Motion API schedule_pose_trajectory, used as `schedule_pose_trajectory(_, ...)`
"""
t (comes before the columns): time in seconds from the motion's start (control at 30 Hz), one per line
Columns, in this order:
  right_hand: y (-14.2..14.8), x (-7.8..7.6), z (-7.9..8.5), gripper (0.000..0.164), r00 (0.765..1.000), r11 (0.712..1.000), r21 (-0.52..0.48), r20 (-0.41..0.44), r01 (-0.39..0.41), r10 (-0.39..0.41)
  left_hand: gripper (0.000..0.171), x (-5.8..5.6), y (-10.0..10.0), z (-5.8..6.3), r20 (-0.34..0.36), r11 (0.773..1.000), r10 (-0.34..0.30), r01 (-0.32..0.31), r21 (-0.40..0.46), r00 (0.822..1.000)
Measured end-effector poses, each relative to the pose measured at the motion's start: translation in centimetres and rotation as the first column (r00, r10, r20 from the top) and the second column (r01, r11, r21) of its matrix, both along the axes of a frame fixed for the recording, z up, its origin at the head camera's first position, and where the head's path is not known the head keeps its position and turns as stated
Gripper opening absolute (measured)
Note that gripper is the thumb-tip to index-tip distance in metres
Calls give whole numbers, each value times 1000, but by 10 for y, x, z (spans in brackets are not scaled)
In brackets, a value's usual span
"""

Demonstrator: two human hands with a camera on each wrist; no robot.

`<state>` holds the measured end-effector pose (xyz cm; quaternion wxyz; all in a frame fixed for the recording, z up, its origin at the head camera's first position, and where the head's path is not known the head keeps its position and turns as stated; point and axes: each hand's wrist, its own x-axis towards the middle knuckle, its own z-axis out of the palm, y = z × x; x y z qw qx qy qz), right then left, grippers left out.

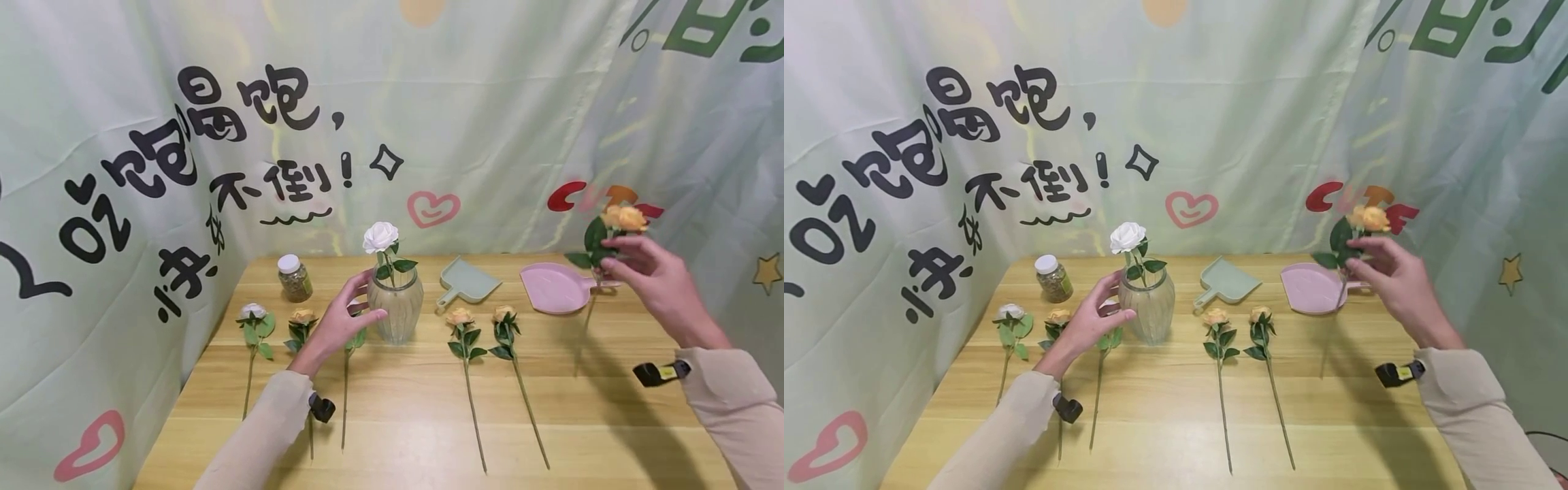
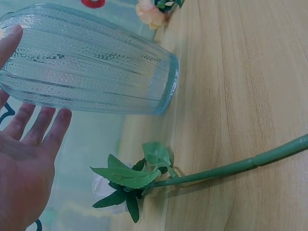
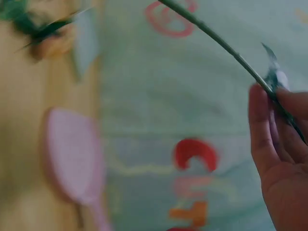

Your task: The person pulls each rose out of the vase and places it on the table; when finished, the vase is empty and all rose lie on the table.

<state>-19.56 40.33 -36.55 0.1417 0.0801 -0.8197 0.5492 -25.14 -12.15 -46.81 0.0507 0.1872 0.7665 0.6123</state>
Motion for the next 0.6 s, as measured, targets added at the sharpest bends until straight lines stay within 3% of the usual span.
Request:
schedule_pose_trajectory(0.1,16,9,-26,31,996,993,109,80,-45,37,84,0,1,0,0,1000,0,0,3,1000)
schedule_pose_trajectory(0.33,29,25,-81,32,955,976,115,255,-185,151,84,-1,0,0,-1,1000,-7,7,9,1000)
schedule_pose_trajectory(0.6,25,32,-125,33,895,980,13,411,-197,175,83,-2,0,-2,-12,1000,0,0,3,1000)
